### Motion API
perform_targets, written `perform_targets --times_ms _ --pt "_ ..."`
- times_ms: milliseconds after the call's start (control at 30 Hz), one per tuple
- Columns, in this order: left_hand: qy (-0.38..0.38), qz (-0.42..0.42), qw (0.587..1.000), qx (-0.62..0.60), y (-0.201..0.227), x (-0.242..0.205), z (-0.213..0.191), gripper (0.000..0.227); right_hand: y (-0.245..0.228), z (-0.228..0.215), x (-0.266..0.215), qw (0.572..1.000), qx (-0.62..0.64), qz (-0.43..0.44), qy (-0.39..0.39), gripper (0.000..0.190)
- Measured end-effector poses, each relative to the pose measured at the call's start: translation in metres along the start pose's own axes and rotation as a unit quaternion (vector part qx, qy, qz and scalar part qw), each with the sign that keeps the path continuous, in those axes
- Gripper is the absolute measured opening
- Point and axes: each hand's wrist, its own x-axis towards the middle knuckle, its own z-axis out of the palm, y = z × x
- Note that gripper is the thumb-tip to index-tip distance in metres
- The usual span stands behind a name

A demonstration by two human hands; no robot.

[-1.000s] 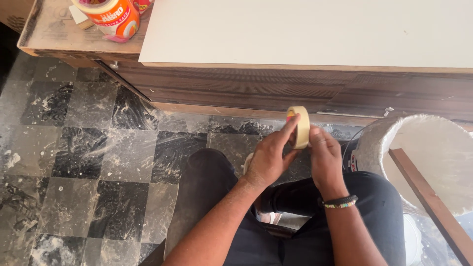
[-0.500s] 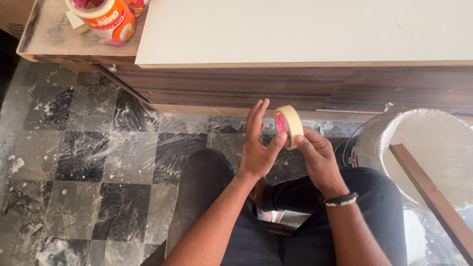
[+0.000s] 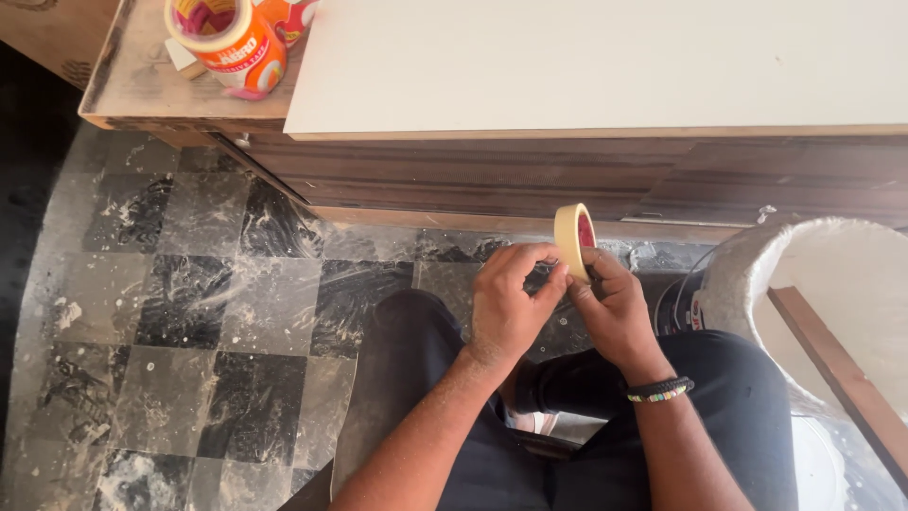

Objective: Applying masking tape to the edges of a white furniture panel after applying adhesive.

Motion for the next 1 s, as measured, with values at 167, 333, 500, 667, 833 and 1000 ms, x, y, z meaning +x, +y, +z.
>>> perform_targets --times_ms 167,333,500,667,833,1000 --pt "0.010 -0.003 1.000 0.021 0.000 -0.005 0.009 0.015 -0.016 0.000 -0.005 0.990 -0.130 -0.050 0.027 0.028" --pt "-0.011 -0.014 1.000 -0.013 -0.007 -0.009 0.010 0.013 -0.017 0.002 -0.007 0.987 -0.151 -0.034 0.034 0.025" --pt "0.009 -0.093 0.990 -0.106 -0.003 -0.007 0.006 0.018 0.007 0.001 -0.003 1.000 -0.015 0.014 0.022 0.024" --pt "0.011 -0.026 0.999 -0.042 -0.015 -0.005 0.002 0.021 0.003 -0.002 0.000 1.000 -0.025 0.009 0.005 0.031" --pt "-0.039 -0.007 0.999 0.008 -0.027 -0.003 0.000 0.016 -0.006 -0.012 0.000 0.992 -0.127 0.024 -0.015 0.034" --pt "-0.122 -0.036 0.991 0.049 -0.033 -0.005 0.002 0.017 -0.017 -0.014 -0.005 0.970 -0.228 0.088 -0.016 0.037"
